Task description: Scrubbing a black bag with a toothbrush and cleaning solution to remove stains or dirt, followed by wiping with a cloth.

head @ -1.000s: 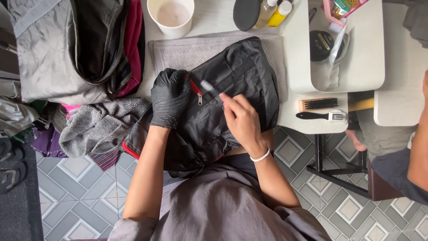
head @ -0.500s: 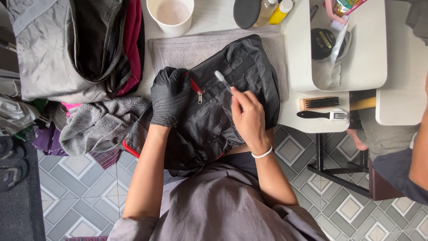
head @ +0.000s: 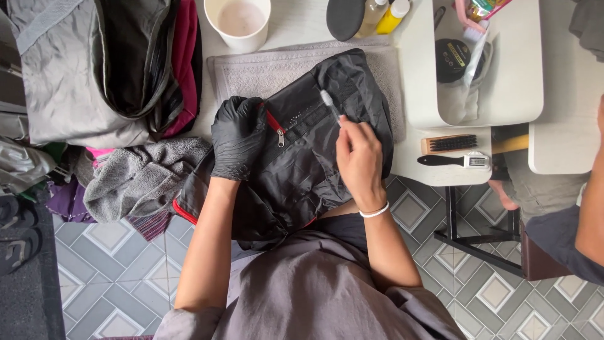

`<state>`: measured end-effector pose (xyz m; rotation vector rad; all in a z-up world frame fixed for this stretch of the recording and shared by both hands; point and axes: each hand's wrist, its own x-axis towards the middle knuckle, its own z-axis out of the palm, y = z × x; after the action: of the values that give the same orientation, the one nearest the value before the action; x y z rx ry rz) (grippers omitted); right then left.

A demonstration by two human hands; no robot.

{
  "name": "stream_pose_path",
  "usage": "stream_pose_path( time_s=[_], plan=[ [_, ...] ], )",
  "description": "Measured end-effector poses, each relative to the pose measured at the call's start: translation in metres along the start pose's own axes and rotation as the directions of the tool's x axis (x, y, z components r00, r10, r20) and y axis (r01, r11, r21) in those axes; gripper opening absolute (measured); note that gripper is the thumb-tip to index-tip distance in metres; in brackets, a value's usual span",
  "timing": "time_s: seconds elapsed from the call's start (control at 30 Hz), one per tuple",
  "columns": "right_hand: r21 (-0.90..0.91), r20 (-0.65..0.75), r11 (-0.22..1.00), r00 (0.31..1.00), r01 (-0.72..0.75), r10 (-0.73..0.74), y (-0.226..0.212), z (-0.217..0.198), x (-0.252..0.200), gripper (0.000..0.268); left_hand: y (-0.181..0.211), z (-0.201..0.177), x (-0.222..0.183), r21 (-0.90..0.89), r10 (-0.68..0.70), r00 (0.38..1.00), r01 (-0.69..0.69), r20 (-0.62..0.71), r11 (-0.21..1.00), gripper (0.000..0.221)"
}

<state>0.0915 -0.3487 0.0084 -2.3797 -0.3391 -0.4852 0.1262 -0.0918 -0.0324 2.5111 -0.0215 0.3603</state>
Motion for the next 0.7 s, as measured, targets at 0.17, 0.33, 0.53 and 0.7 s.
stream_pose_path(
  time_s=[0.17, 0.33, 0.53, 0.7],
  plan=[
    [0.065, 0.032, 0.998, 0.999, -0.019, 0.017, -0.011, 0.005, -0.007, 0.018, -0.008, 0.012, 0.000, 0.030, 0.012, 1.000, -0.012, -0.016, 0.999, 0.013],
    [0.043, 0.052, 0.998, 0.997, 0.055, -0.057, -0.011, 0.015, -0.011, 0.015, -0.001, 0.003, 0.000, -0.002, -0.019, 1.000, 0.019, 0.008, 1.000, 0.016],
    [0.032, 0.006, 0.999, 0.999, 0.044, -0.044, -0.007, 0.019, -0.004, 0.015, -0.004, 0.006, -0.002, -0.079, -0.061, 0.998, 0.061, 0.000, 0.995, 0.019],
    [0.062, -0.020, 0.998, 1.000, -0.011, 0.012, -0.006, 0.016, 0.004, 0.016, -0.003, 0.007, -0.001, -0.137, -0.105, 0.994, 0.104, 0.000, 0.985, 0.029]
  ],
)
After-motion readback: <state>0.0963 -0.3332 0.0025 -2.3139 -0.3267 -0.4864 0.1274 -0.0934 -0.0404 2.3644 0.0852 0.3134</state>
